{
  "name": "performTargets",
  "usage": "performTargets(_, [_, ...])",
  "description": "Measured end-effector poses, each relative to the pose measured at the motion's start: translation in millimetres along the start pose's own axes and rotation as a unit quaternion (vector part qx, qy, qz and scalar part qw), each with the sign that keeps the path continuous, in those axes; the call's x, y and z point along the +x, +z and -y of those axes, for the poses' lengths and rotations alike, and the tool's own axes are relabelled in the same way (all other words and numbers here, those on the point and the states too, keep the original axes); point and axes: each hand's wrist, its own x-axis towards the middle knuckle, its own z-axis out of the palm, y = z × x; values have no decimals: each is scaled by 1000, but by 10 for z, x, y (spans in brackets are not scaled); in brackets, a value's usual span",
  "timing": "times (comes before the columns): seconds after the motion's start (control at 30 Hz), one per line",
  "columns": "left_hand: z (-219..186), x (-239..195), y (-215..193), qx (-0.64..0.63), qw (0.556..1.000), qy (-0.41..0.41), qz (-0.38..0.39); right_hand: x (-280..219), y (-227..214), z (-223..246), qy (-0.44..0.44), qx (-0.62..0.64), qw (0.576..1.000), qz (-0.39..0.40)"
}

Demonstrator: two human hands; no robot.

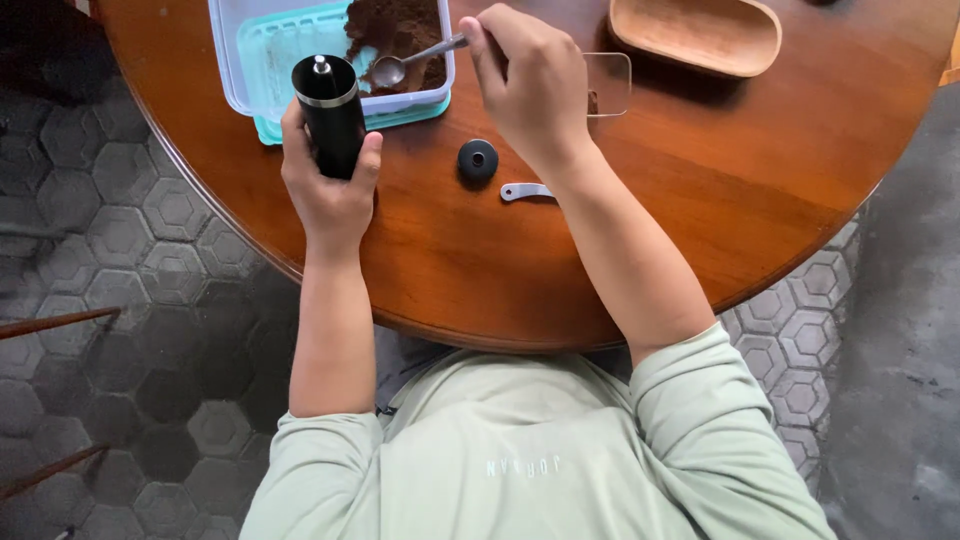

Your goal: Assembling a manual coffee grinder, filling it with coffee beans, and grinding them.

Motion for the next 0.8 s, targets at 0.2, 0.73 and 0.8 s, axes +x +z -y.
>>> performTargets(0.2, [-7,17,-3,-10,1000,9,-9,-63,100,-61,51,11,998,44])
performTargets(0.73, [2,11,-20,4,1000,15,0,19,-44,-75,167,110,978,-60])
performTargets(0.8, [27,0,-12,-10,999,29,9,39,-119,-66,184,170,966,-69])
